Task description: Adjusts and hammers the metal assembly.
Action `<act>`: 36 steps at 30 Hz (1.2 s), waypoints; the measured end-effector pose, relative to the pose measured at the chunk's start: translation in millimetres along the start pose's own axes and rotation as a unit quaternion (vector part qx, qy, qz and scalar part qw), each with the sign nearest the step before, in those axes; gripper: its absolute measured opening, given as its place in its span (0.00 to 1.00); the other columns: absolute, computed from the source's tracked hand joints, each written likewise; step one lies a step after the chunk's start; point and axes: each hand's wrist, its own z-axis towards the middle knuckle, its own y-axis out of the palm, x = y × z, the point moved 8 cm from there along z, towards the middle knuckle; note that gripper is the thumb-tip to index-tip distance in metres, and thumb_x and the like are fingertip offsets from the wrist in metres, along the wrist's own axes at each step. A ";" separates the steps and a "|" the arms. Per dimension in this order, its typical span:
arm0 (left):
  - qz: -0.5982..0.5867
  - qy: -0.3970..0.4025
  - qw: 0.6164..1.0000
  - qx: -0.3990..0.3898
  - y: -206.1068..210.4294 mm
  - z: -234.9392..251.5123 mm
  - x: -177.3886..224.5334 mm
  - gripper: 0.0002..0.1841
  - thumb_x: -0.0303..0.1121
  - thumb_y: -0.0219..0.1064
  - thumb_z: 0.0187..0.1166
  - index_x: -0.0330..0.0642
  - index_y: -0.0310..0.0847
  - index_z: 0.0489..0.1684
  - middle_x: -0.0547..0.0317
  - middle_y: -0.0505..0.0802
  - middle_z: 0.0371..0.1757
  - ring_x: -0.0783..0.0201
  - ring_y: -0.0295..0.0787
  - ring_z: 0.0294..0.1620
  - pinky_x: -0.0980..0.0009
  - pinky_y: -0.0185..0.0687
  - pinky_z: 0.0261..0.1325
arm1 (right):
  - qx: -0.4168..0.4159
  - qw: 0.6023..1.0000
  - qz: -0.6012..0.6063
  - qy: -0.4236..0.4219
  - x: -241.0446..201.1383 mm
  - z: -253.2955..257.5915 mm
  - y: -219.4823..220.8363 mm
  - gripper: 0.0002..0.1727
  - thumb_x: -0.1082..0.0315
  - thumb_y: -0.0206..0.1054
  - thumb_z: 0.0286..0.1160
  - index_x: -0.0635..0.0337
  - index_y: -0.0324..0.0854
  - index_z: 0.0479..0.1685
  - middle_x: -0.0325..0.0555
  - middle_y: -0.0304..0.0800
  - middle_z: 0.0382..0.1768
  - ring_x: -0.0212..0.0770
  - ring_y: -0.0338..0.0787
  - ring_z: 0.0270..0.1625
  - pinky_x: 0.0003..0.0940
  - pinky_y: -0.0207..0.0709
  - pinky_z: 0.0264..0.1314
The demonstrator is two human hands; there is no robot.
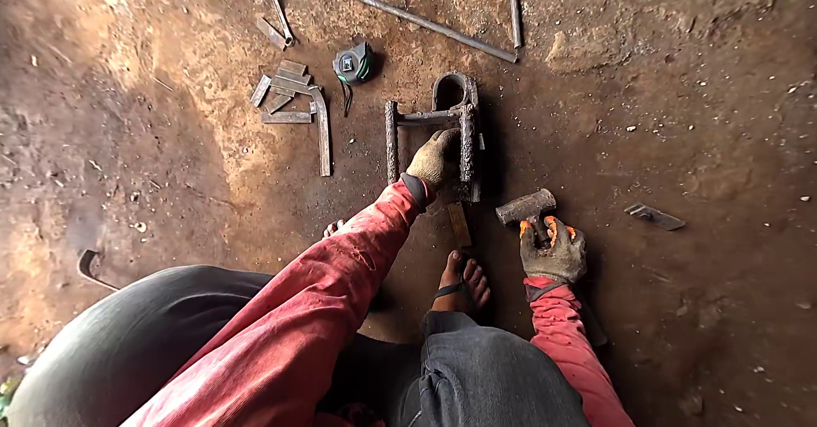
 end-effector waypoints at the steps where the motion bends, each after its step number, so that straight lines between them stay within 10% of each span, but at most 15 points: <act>1: 0.000 0.002 1.000 -0.001 -0.1 0.2 0.0 0.25 0.33 0.74 0.74 0.41 0.81 0.72 0.47 0.89 0.69 0.54 0.89 0.67 0.52 0.84 0.71 | 0.001 1.000 0.000 0.000 -0.3 -0.1 -0.3 0.33 0.40 0.72 0.68 0.56 0.90 0.64 0.69 0.88 0.62 0.69 0.88 0.64 0.66 0.80 0.61; 25: 0.056 -0.061 0.995 -0.053 -2.1 -2.1 2.1 0.27 0.41 0.73 0.73 0.50 0.78 0.74 0.55 0.89 0.72 0.53 0.93 0.61 0.43 0.88 0.61 | 0.006 1.000 -0.007 -0.010 -1.0 -0.2 0.6 0.33 0.39 0.72 0.68 0.55 0.90 0.63 0.68 0.88 0.61 0.68 0.89 0.61 0.64 0.82 0.58; 30: -0.016 -0.049 0.998 -0.032 -2.0 -1.0 -0.8 0.36 0.35 0.77 0.70 0.46 0.72 0.82 0.52 0.90 0.71 0.55 0.90 0.67 0.46 0.84 0.71 | 0.045 0.998 -0.047 0.011 -1.0 -13.4 -7.7 0.47 0.32 0.74 0.62 0.58 0.79 0.78 0.70 0.83 0.69 0.73 0.82 0.70 0.67 0.77 0.66; 36: 0.064 -0.051 0.991 -0.105 -7.7 4.3 -2.2 0.28 0.40 0.75 0.71 0.55 0.81 0.75 0.57 0.90 0.72 0.51 0.91 0.66 0.39 0.84 0.65 | -0.204 0.956 -0.135 0.164 5.0 -17.2 -24.3 0.41 0.32 0.69 0.71 0.53 0.81 0.76 0.60 0.83 0.74 0.63 0.79 0.79 0.66 0.67 0.79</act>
